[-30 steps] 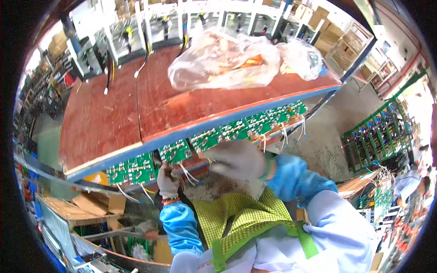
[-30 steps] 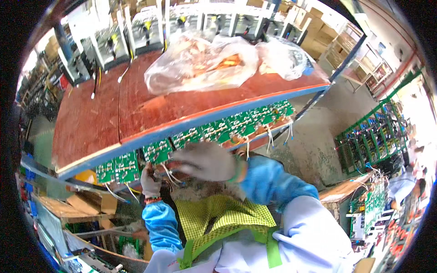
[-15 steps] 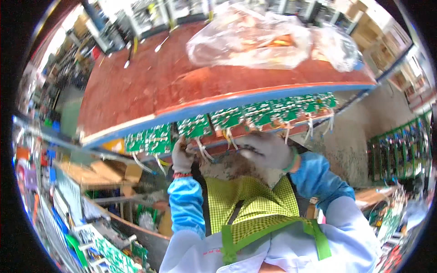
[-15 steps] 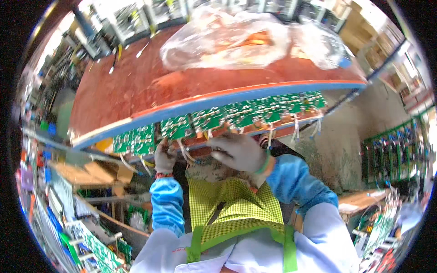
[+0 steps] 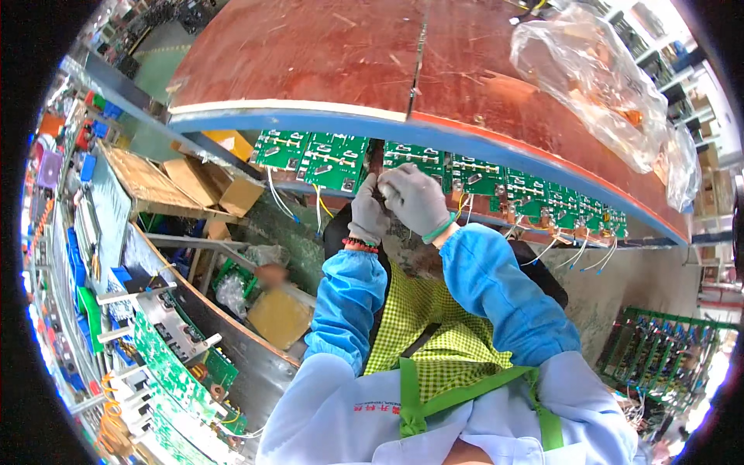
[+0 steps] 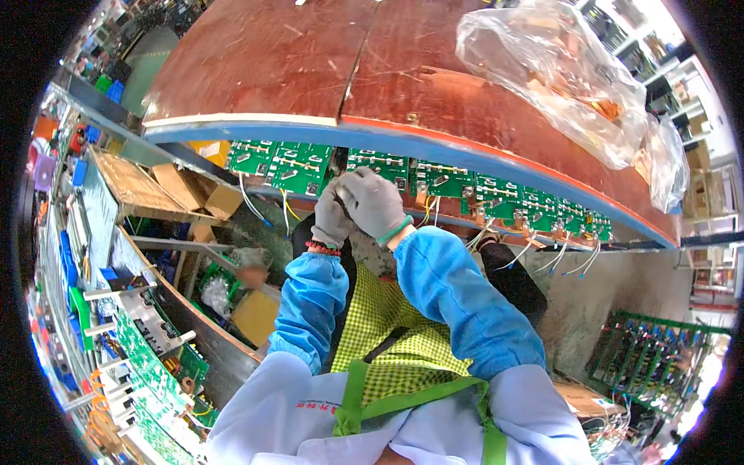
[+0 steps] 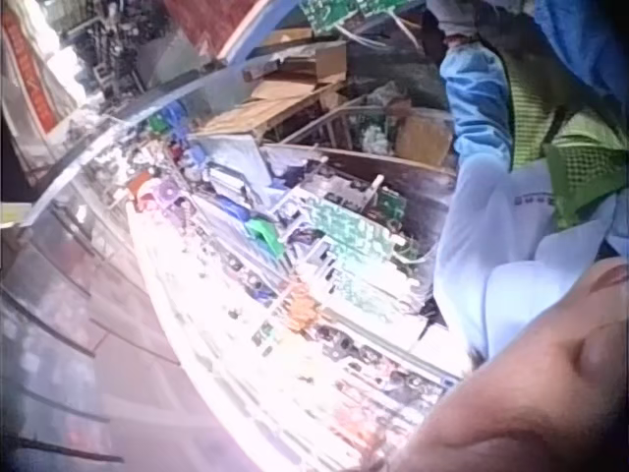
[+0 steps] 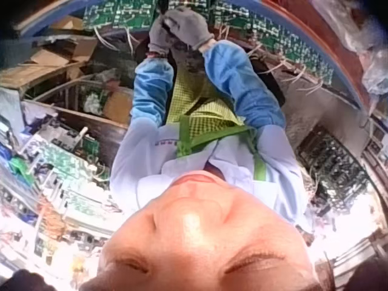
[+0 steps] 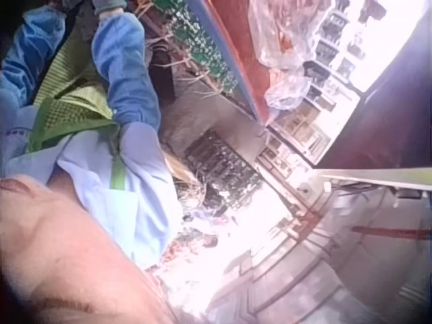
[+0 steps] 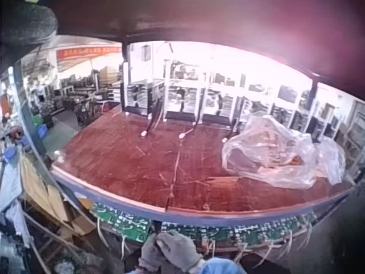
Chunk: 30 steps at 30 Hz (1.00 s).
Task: The person inserts small components into green circuit boards and secures them with white zip ties. They repeatedly reach into a plastic bag to retrieve components, place them on the boards, and tighten the ties to hold them in place.
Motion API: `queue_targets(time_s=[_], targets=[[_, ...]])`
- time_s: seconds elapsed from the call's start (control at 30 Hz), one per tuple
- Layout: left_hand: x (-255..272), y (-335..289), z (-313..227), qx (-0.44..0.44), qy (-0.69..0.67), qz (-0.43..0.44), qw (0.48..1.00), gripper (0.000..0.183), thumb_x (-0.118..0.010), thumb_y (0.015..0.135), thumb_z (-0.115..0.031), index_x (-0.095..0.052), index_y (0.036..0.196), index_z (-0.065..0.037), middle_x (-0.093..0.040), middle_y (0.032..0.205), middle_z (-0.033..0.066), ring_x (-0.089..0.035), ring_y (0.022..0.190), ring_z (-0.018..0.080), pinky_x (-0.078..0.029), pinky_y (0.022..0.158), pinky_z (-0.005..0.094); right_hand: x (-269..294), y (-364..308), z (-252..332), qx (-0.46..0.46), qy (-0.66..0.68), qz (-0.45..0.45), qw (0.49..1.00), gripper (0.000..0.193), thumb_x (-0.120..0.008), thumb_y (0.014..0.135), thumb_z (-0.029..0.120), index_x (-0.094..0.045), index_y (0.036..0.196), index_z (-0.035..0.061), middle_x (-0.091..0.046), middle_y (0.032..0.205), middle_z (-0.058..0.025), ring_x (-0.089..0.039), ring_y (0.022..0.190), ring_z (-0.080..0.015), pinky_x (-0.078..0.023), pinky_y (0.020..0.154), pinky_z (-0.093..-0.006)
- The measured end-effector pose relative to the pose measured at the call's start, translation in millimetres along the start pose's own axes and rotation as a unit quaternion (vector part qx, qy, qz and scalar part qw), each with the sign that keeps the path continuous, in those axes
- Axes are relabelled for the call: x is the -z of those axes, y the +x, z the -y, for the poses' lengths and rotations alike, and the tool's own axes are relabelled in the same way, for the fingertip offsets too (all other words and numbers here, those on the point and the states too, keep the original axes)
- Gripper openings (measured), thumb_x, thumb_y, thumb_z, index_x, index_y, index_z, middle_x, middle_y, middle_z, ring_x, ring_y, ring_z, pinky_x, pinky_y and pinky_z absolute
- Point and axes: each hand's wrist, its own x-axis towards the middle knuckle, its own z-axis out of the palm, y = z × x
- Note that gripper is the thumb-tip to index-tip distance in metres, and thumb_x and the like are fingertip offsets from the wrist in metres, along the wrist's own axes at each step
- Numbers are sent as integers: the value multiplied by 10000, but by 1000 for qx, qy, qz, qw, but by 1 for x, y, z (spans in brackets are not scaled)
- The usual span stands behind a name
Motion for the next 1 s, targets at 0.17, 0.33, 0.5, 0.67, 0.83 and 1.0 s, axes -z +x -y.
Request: queue_targets(time_s=[0.17,0.33,0.5,0.67,0.83,1.0], targets=[[13,5,-5,99,-78,-50,991,206,-457,991,-219,-558,1017,-41,-584,818,51,-530,645,94,-430,473,160,39,17,16,-15,76,-99,992,144,-609,868,193,-656,916,65,-642,868,-143,-624,797,-299,-484,696,-374],[13,4,-4,68,-8,-35,997,213,-472,987,-189,-558,1124,-51,-589,838,42,-539,639,99,-439,474,157,65,14,-2,-62,68,-68,993,157,-601,886,184,-659,941,48,-625,790,-127,-594,705,-231,-462,641,-340],[14,6,-2,39,36,22,998,273,-515,968,-203,-523,1205,-66,-613,885,44,-556,660,81,-454,490,134,74,4,0,-68,102,-47,991,144,-593,902,143,-649,966,28,-621,778,-48,-549,674,-91,-451,615,-247],[13,5,-4,13,94,39,995,278,-501,976,-209,-504,1214,-65,-619,862,27,-557,665,61,-453,501,143,73,-3,-9,-80,115,-16,990,126,-598,887,110,-639,970,25,-638,819,-82,-582,698,-126,-472,638,-271],[13,7,-2,-69,310,-32,948,251,-513,966,-200,-549,1162,-47,-651,848,74,-618,697,144,-493,557,257,76,-4,-25,-73,76,6,994,127,-620,868,123,-636,944,23,-638,847,-129,-621,741,-210,-494,683,-308],[11,6,10,-260,601,-157,739,252,-558,884,-141,-572,1107,-25,-646,962,215,-610,888,414,-490,757,430,85,-13,-33,-79,64,5,995,135,-626,852,120,-640,947,24,-644,870,-137,-629,773,-247,-496,702,-322]])
